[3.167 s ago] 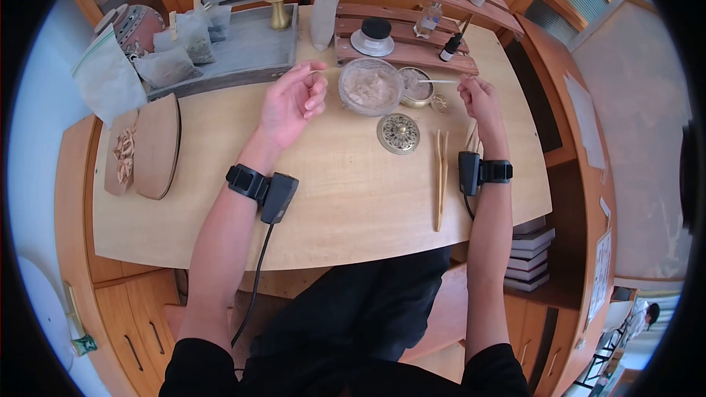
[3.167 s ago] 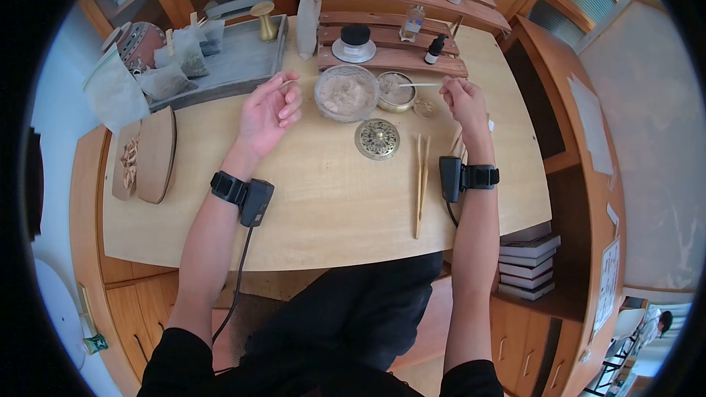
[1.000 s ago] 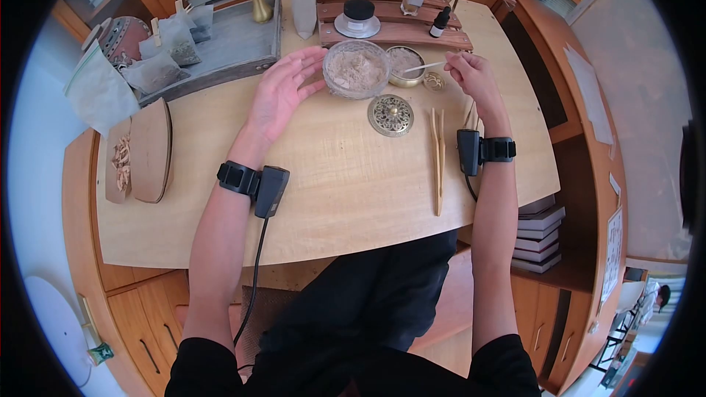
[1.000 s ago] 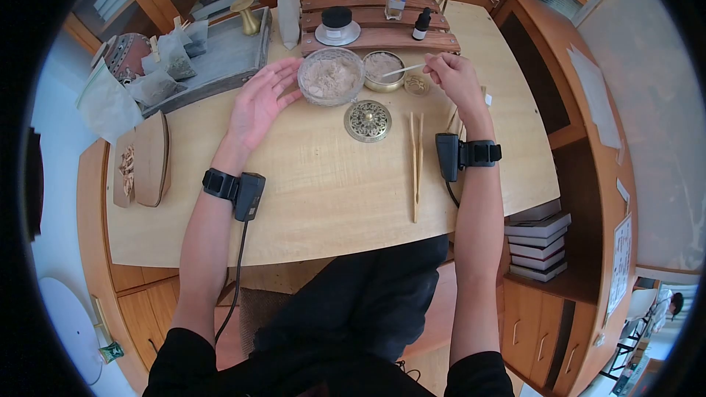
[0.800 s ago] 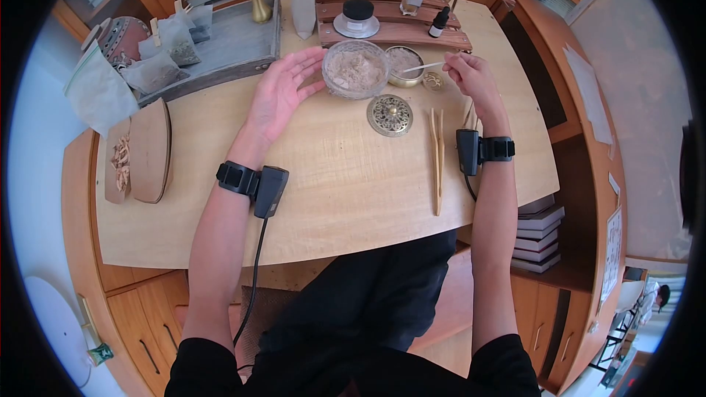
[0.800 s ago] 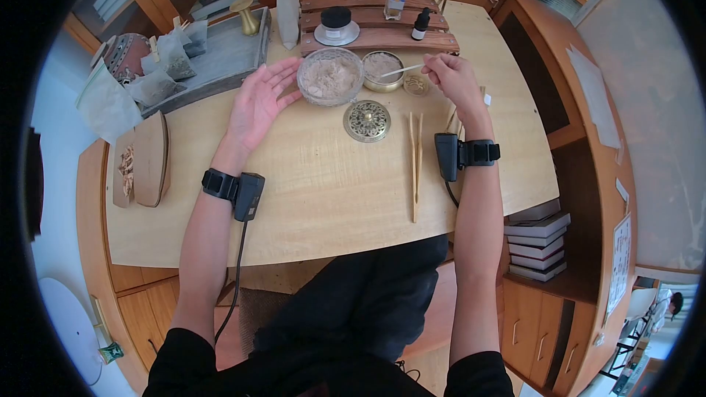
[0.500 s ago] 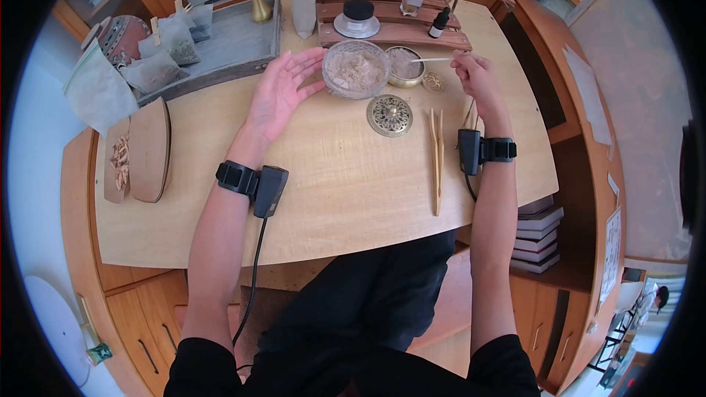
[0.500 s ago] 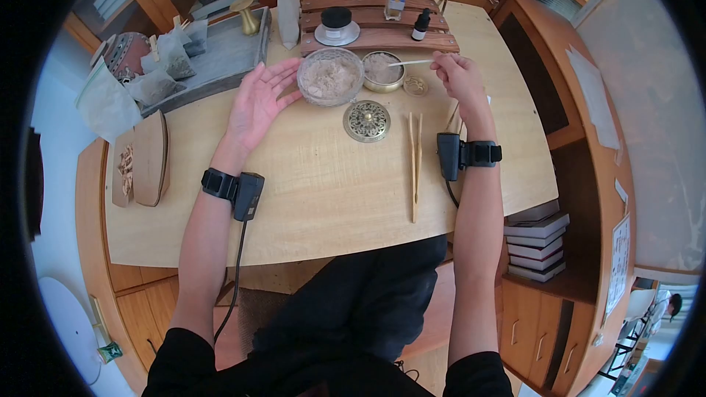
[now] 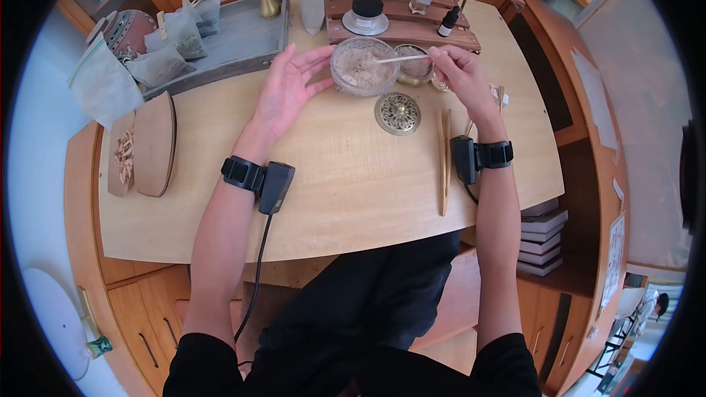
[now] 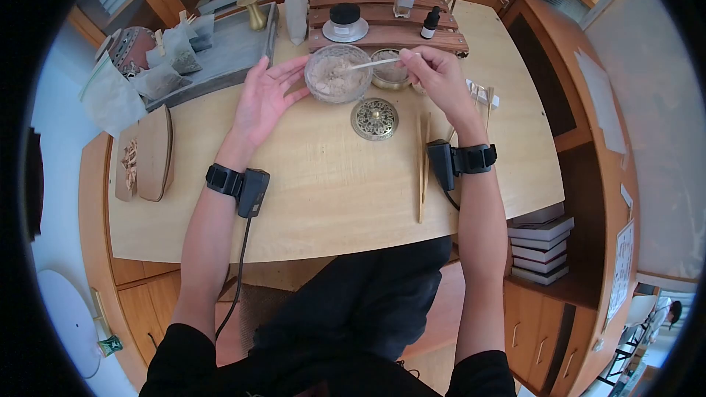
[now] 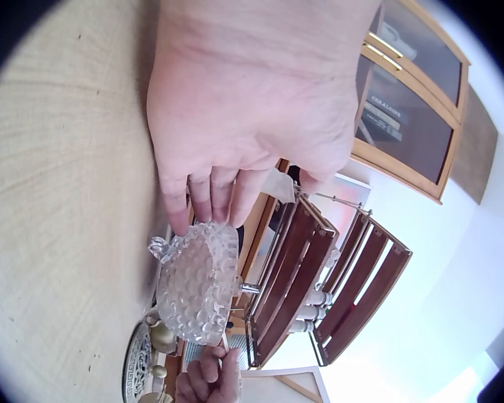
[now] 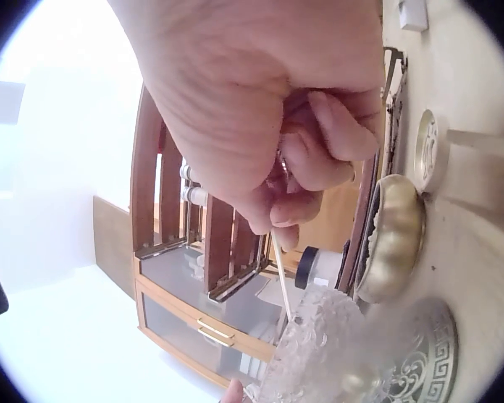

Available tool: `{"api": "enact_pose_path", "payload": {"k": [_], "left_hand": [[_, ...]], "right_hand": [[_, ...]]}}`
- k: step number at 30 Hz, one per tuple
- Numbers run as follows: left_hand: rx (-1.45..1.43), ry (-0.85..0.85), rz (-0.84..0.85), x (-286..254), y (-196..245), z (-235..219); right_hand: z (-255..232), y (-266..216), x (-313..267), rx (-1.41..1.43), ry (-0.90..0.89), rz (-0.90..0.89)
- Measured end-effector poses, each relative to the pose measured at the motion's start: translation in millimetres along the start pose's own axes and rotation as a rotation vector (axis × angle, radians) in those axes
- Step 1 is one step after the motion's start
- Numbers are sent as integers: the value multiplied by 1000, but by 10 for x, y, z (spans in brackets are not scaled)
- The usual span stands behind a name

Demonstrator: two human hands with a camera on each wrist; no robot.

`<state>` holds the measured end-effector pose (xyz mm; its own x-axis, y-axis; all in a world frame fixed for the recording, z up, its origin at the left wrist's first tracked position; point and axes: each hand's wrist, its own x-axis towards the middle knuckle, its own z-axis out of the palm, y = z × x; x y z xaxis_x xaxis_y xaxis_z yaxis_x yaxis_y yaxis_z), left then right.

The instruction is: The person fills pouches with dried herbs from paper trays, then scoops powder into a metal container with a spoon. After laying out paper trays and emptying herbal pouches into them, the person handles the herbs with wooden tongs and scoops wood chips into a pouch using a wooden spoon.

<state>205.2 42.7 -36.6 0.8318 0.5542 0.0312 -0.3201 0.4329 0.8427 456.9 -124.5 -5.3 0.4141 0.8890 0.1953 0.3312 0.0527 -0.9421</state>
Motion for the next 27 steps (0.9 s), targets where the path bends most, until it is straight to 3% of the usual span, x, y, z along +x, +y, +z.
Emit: {"api": "enact_pose_path", "payload": {"k": [9,12,19,21,27], "left_hand": [[-7,0,-10,-7,7,2],[-22,-3,-8,-11,11,7],[-34,-8,-11,2,1,-14],[-40,-6,-12,-2,0,-17],[-38,-5,-12,11,-11,-16]], "right_hand": [[-347,-21,-13,127,348,98],[-420,84,24,33,407,31],[-430,170,26,-263,351,42],[-442,178,38,-299,196,153],[-320,86,-4,-139,195,273]]}}
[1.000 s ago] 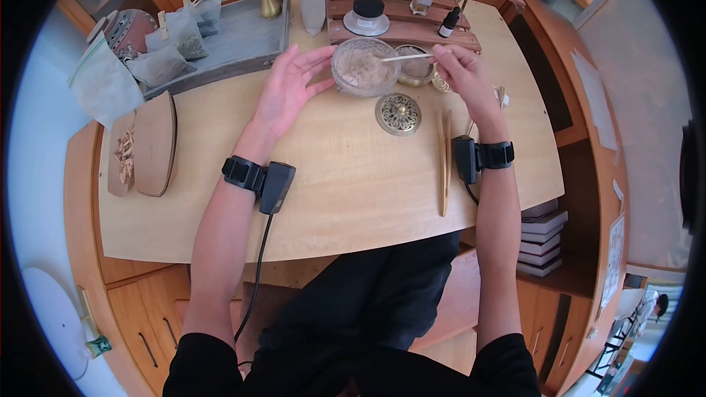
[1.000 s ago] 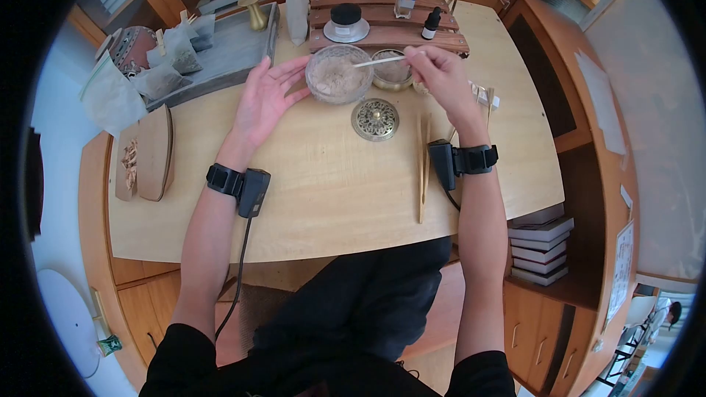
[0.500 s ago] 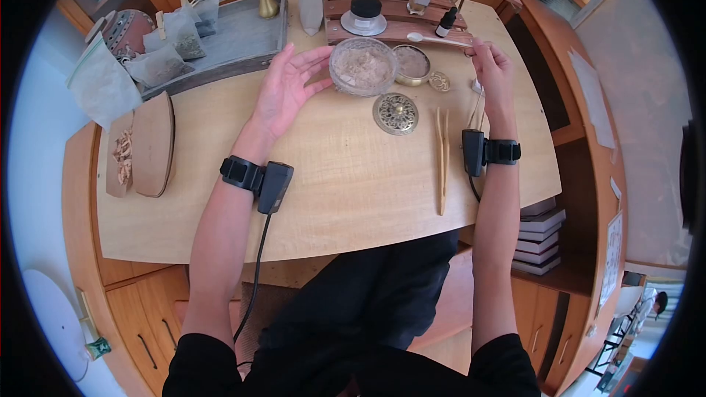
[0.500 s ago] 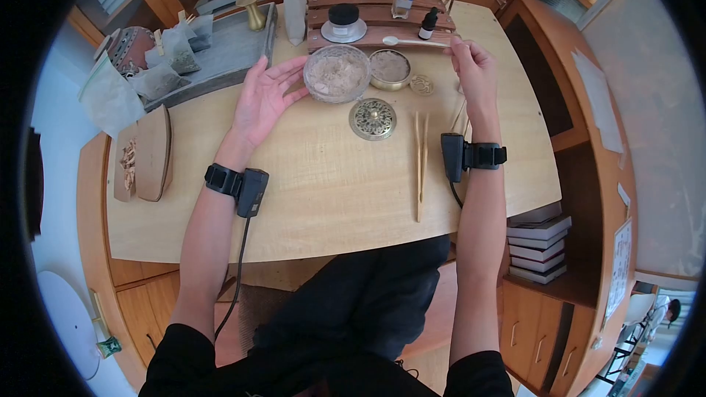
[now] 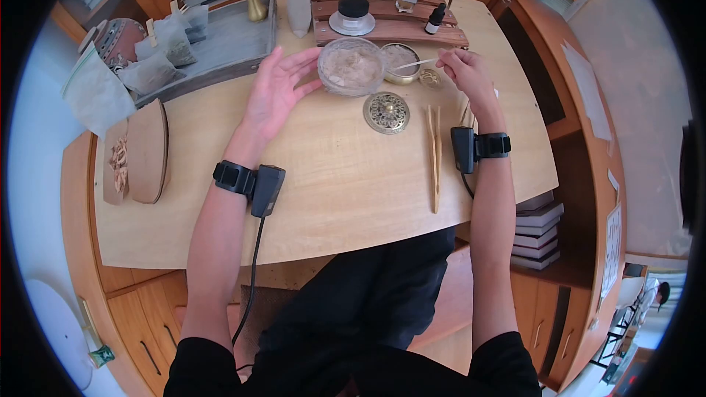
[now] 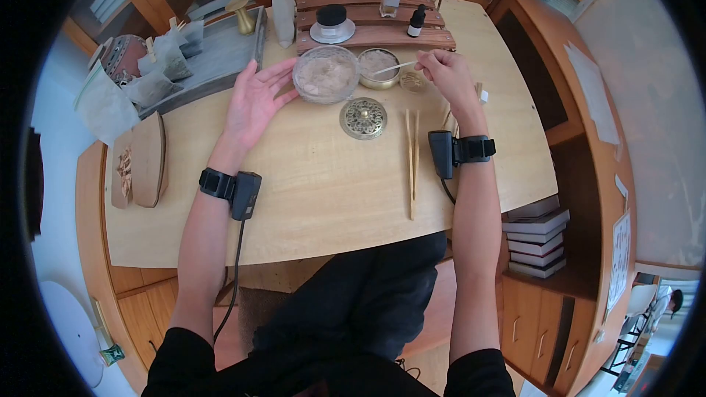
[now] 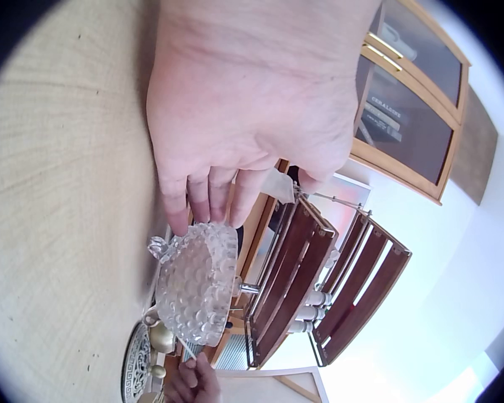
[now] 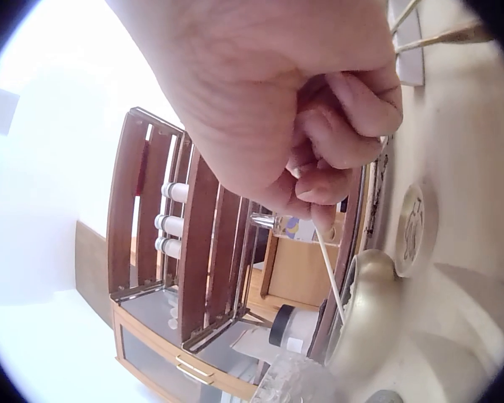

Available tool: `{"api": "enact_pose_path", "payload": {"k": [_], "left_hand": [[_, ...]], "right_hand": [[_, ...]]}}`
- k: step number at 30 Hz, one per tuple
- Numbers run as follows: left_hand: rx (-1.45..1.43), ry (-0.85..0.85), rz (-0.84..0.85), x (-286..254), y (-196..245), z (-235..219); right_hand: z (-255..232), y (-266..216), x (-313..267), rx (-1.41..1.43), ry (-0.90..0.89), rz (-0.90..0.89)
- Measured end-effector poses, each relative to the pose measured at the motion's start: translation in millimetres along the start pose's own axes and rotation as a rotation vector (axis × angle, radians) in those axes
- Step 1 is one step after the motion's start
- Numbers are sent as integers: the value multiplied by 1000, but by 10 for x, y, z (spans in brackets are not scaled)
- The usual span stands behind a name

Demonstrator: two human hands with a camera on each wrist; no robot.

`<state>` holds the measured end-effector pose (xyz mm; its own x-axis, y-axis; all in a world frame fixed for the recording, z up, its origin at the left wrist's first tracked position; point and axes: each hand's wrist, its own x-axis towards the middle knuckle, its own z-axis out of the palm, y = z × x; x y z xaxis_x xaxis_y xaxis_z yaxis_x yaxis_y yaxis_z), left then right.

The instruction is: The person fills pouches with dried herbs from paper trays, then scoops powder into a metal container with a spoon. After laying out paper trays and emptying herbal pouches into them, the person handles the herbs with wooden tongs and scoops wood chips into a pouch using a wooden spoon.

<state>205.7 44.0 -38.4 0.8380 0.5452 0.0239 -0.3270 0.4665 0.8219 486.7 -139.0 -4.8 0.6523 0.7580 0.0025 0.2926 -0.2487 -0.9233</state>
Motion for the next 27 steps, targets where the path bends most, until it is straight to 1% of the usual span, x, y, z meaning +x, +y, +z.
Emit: {"api": "enact_pose_path", "payload": {"k": [1,3,10,13,15,16,18,19,22,23,25,26,27], "left_hand": [[5,8,1,0,-1,-4],[7,8,0,-11,6,3],[4,-2,-3,-13,14,-2],[2,-7,-1,-7,7,-19],[-5,-6,-1,-8,8,-14],[-12,-6,-2,-9,8,-10],[-15,-5,-3,-11,8,-1],[-20,-5,-3,-11,12,4],[-24,-14,-6,-5,2,-18],[-21,-16,-10,-8,6,-4],[-15,7,3,-17,11,23],[-15,7,2,-15,10,18],[-11,4,4,-14,9,10]], "right_hand": [[-10,10,4,0,4,1],[-29,16,19,58,-3,73],[-68,15,19,152,87,48],[-82,-25,12,183,110,73],[-52,-92,-24,299,114,5],[-24,-121,-42,301,114,6],[86,-191,-80,337,108,-74],[146,-192,-83,342,110,-71],[328,-148,-65,116,23,-354],[360,-130,-67,120,27,-352],[383,-107,-65,18,-17,-413],[368,-100,-56,18,-16,-412],[335,-92,-44,36,22,-432]]}}
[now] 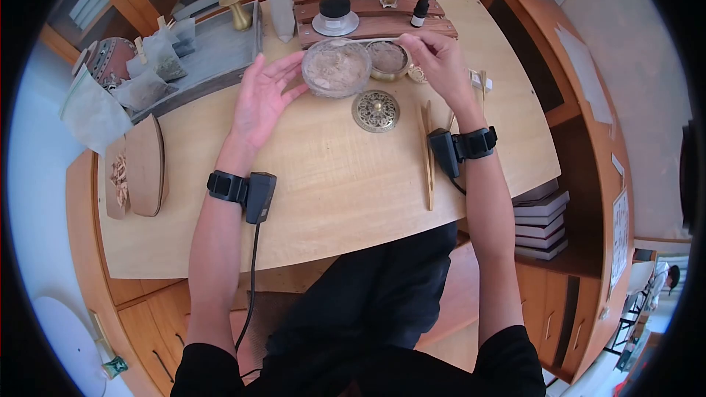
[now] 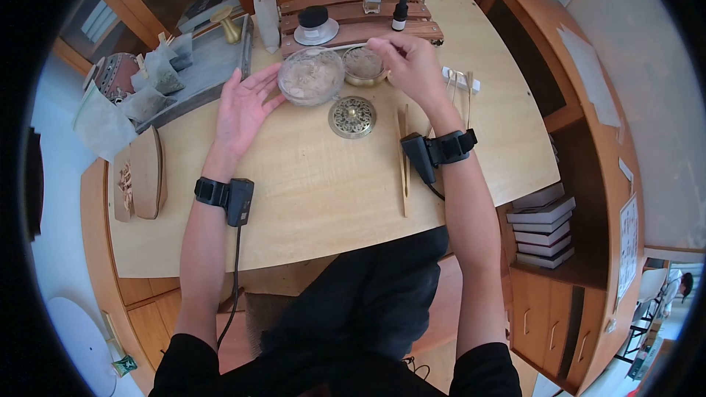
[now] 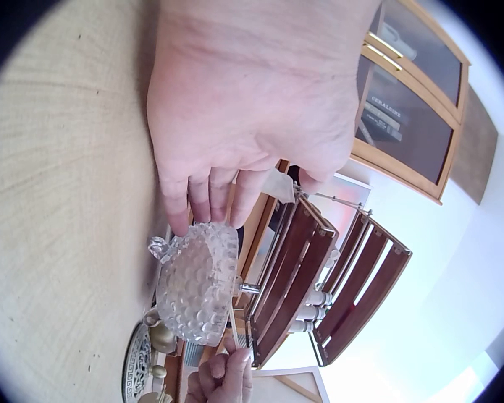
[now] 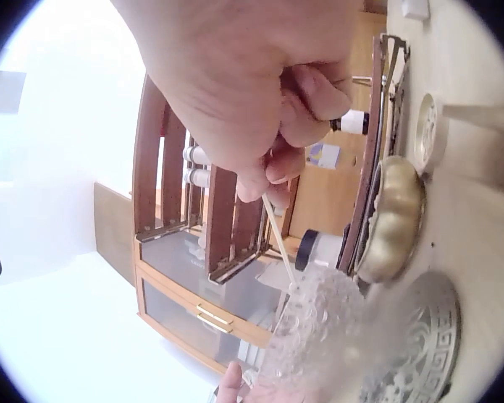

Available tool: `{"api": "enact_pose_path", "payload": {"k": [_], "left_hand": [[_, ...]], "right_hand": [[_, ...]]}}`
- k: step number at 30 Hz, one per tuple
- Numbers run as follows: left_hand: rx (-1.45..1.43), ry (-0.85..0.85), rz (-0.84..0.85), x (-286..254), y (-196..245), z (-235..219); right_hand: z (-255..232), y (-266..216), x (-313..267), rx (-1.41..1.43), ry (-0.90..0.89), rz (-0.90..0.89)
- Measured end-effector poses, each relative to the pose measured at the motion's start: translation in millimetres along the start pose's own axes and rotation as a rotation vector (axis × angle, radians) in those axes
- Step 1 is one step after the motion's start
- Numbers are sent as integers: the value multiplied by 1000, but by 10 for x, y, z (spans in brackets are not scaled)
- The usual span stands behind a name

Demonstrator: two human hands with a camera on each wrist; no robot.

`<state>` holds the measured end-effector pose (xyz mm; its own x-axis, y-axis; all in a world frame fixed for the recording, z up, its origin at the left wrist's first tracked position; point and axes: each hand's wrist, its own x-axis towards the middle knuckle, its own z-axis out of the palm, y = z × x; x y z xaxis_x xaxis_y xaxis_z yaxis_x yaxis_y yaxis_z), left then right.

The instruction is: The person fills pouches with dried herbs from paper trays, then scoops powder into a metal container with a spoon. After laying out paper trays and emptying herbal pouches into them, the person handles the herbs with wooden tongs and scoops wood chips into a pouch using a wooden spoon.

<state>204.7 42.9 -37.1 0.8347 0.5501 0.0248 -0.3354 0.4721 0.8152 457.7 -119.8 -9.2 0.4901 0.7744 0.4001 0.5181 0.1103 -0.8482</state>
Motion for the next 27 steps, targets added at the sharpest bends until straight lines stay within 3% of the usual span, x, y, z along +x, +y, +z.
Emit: {"api": "enact_pose_path", "payload": {"k": [5,7,16,23,27], "left_hand": [[-9,-18,0,6,-7,-27],[-13,-14,0,6,-8,-27],[-16,-15,-3,-3,7,-11],[3,0,2,-2,1,-3],[5,-2,1,-4,2,-3]], "right_hand": [[-255,54,50,7,128,16],[-339,26,56,-38,198,125],[-373,105,33,-458,143,18],[-308,172,42,-256,22,131],[-311,149,23,-174,10,281]]}}
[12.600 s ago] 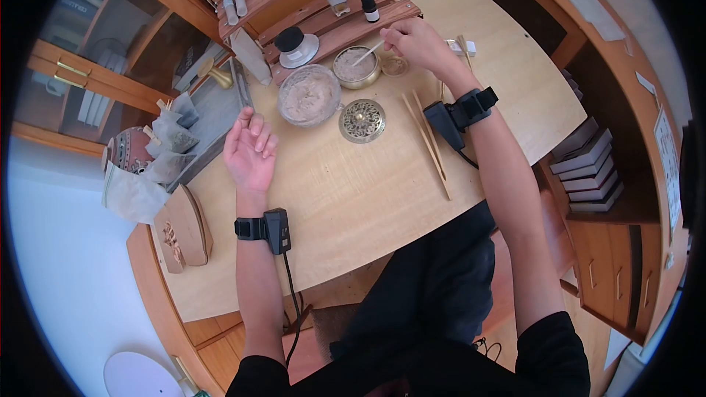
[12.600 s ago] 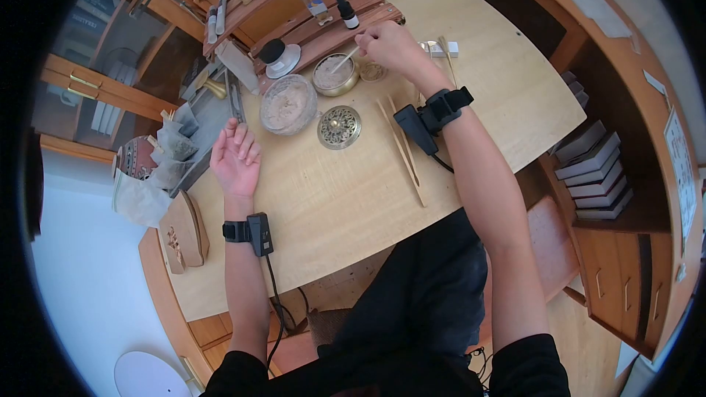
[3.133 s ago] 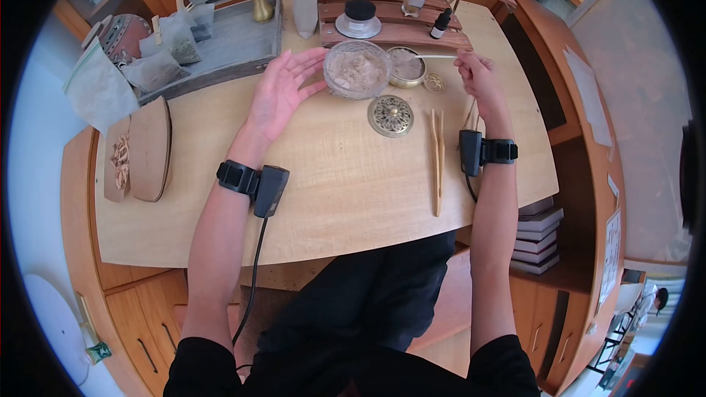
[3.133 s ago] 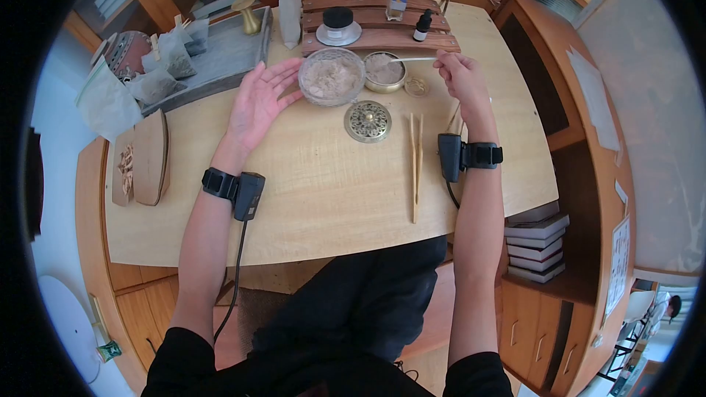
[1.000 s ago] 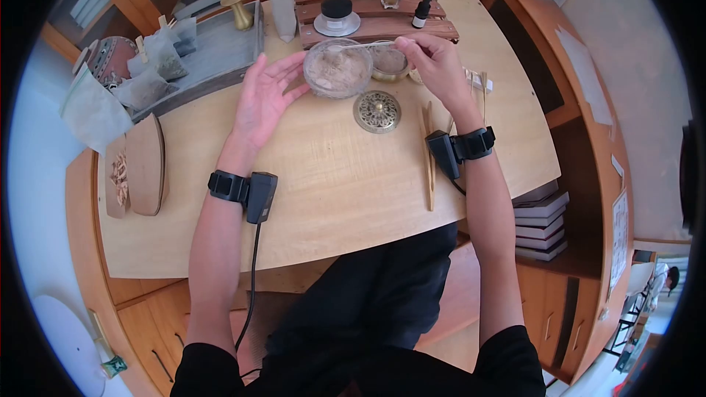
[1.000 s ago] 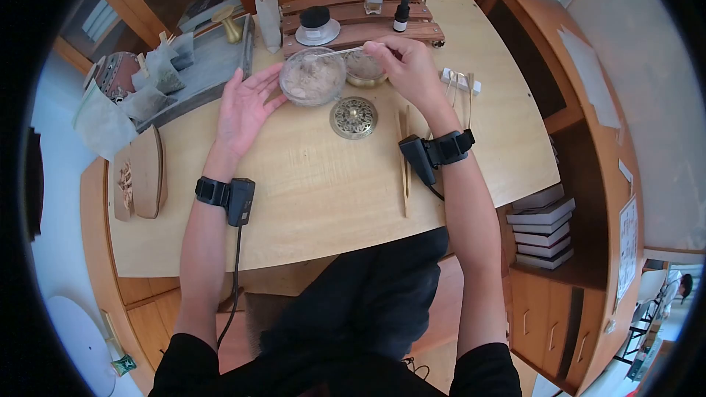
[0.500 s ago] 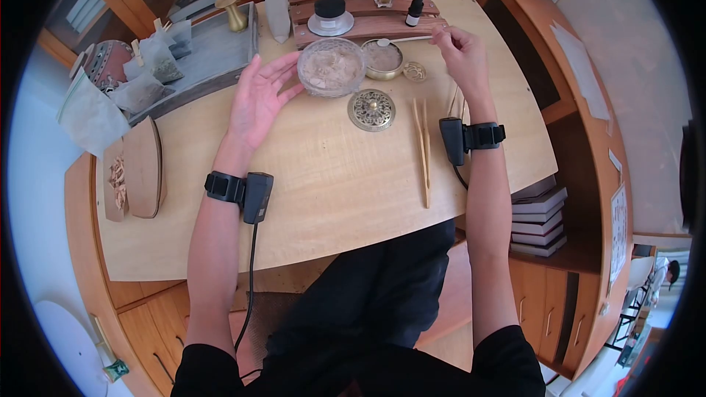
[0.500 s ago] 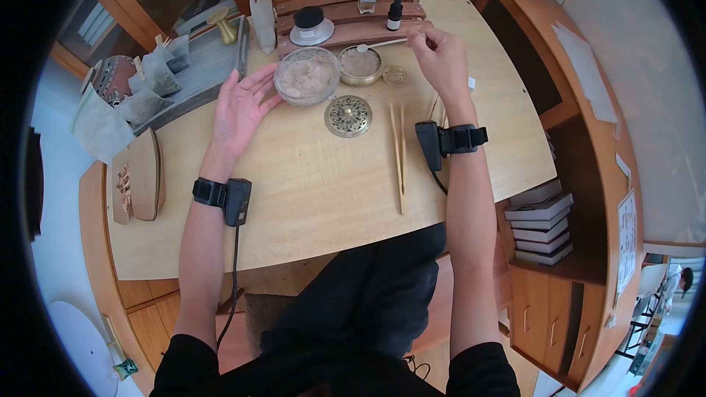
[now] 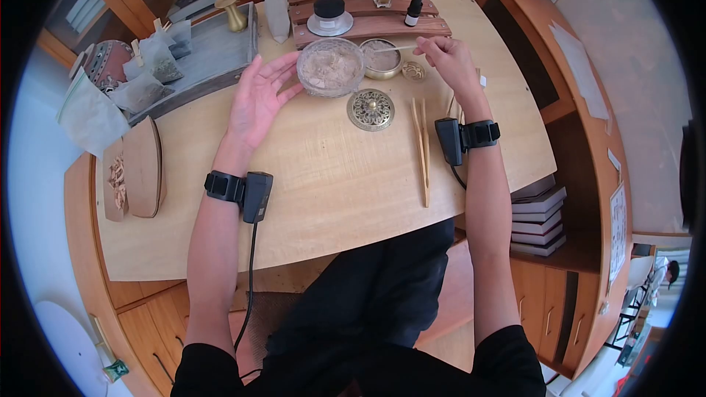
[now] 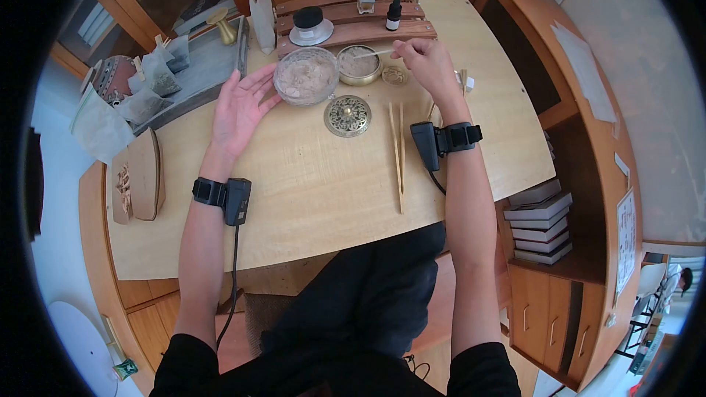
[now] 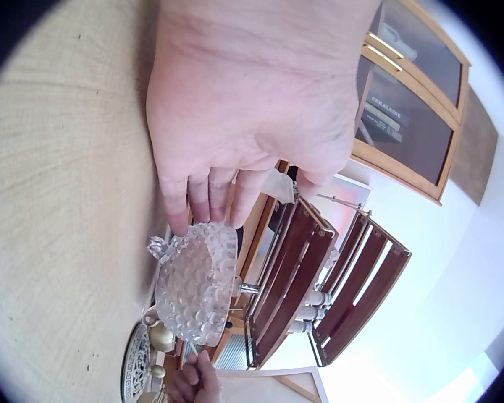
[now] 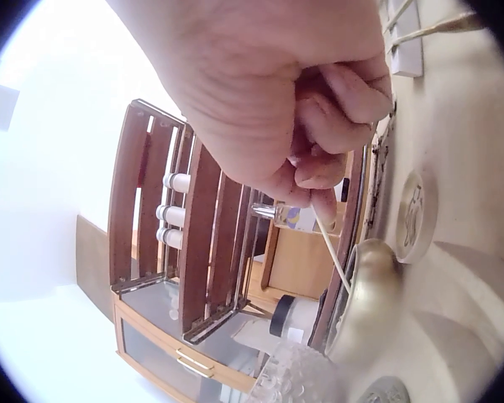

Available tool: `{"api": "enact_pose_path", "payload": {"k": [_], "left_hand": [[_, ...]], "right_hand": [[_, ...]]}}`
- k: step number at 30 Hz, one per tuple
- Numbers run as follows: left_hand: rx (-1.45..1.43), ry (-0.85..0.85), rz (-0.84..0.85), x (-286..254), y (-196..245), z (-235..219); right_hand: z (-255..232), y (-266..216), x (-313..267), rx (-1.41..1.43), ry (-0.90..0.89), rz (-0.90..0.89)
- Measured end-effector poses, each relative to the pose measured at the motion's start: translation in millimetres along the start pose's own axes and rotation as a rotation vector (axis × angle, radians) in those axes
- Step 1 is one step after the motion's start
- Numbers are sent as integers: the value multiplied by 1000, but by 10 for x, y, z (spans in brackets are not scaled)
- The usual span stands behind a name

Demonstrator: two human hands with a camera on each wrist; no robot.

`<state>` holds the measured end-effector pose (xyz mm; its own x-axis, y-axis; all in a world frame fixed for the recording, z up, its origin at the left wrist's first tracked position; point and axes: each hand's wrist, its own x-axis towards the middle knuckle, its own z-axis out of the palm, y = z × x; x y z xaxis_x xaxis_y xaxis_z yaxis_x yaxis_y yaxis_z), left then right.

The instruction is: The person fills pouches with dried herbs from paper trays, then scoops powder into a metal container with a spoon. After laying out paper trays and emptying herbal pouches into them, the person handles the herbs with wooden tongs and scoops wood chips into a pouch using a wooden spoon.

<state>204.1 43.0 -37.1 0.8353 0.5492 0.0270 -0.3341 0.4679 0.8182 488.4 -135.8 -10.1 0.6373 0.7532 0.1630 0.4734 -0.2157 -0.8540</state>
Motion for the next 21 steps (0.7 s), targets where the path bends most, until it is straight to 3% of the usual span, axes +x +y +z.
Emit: {"api": "enact_pose_path", "payload": {"k": [7,21], "left_hand": [[-23,-8,-9,2,-4,-25],[9,-14,-3,-1,2,-18]], "right_hand": [[-38,-36,-16,205,19,198],[-36,-156,-48,393,77,182]]}}
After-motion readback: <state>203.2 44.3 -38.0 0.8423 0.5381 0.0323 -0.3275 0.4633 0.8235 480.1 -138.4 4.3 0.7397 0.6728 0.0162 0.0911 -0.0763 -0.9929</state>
